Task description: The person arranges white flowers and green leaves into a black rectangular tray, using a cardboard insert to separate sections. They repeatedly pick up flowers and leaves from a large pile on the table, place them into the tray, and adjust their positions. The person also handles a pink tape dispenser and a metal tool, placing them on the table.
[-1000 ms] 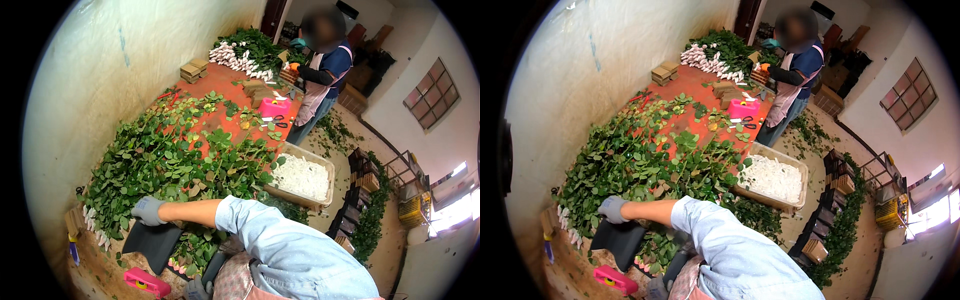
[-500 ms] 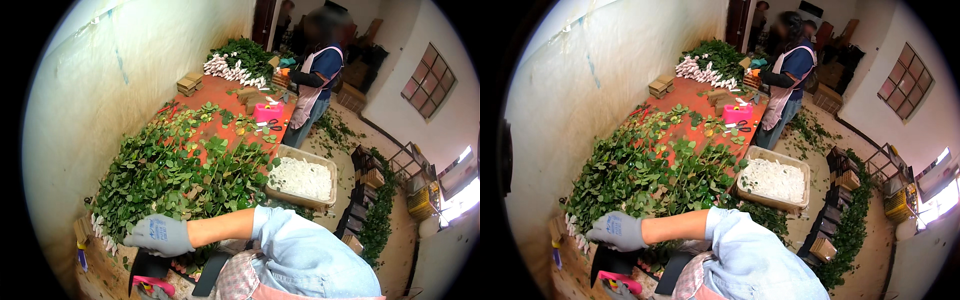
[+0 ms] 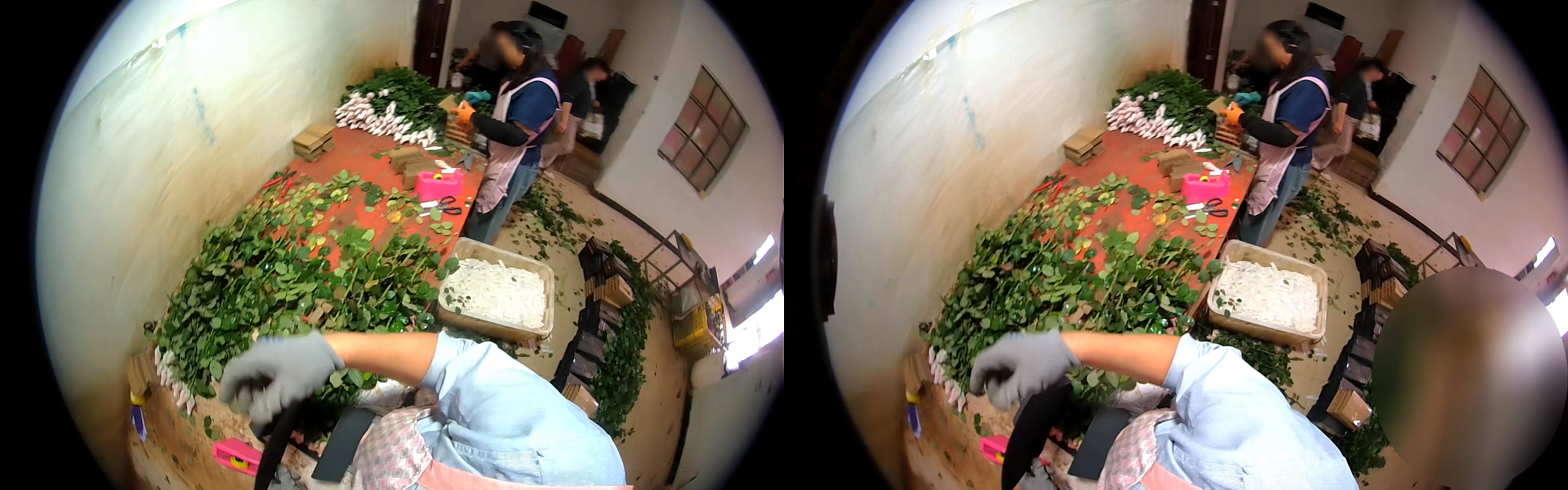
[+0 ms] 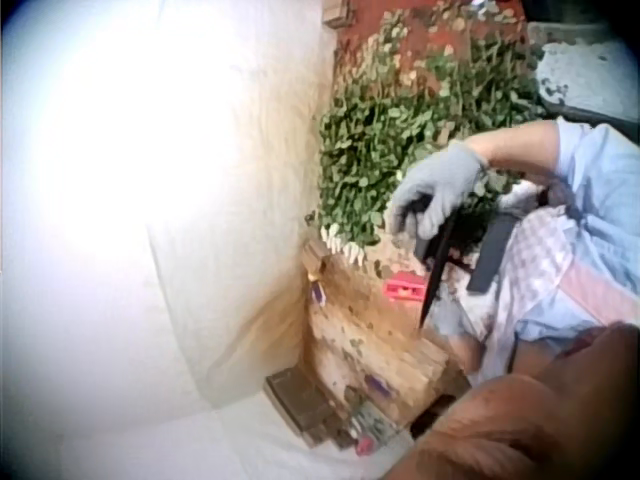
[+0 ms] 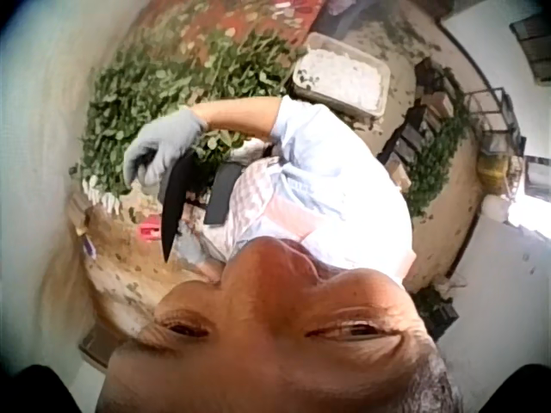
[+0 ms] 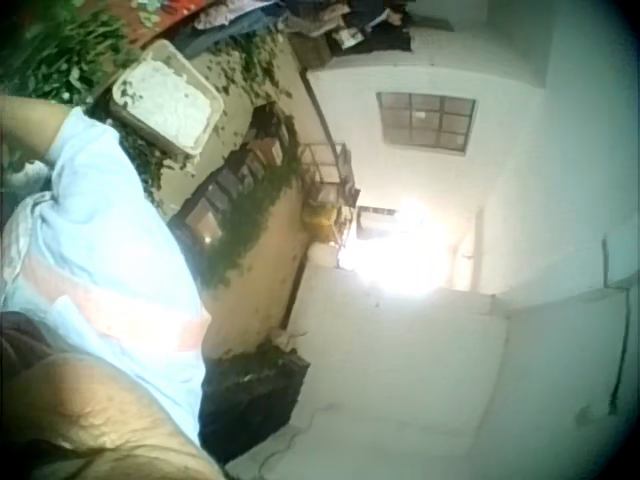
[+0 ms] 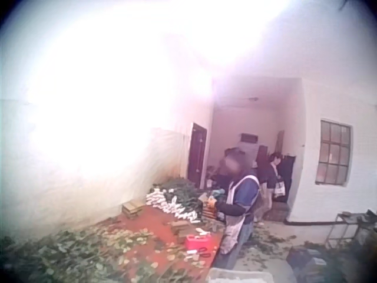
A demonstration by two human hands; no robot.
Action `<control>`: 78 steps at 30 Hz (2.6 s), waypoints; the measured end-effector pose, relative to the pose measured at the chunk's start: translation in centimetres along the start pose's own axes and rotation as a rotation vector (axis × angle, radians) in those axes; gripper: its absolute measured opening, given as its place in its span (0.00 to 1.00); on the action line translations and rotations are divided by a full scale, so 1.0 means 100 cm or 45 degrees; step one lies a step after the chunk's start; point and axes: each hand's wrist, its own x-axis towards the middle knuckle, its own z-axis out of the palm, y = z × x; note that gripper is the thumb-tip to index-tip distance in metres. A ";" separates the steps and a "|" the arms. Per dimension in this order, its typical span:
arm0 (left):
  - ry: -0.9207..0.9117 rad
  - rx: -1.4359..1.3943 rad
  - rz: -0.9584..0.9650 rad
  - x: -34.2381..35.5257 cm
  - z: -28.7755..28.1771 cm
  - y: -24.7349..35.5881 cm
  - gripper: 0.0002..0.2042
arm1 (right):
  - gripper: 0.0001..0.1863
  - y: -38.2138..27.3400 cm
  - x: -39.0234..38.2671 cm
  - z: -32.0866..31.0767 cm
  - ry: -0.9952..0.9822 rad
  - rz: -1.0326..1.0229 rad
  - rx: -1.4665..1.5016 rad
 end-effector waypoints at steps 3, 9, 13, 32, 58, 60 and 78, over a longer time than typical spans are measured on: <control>-0.002 0.045 0.499 -0.012 0.007 -0.026 0.16 | 0.23 0.039 0.025 -0.025 0.010 0.246 0.064; -0.295 0.145 0.244 -0.030 -0.005 0.071 0.18 | 0.17 0.183 0.029 0.013 -0.453 0.496 -0.275; -0.423 0.122 0.170 -0.052 -0.001 0.062 0.22 | 0.13 0.222 0.022 0.056 -0.713 0.954 0.015; 0.098 -0.009 -0.079 -0.028 -0.051 0.020 0.11 | 0.22 0.237 0.017 0.120 -1.062 0.541 -1.182; 0.028 1.018 0.462 -0.049 0.081 0.029 0.15 | 0.13 0.240 0.010 0.128 -0.972 0.528 -1.263; 0.095 0.972 0.525 -0.049 0.077 0.025 0.19 | 0.12 0.244 0.009 0.128 -0.920 0.504 -1.237; -0.041 0.652 0.817 -0.040 0.061 0.005 0.22 | 0.21 0.294 -0.015 0.132 -0.706 0.307 -1.300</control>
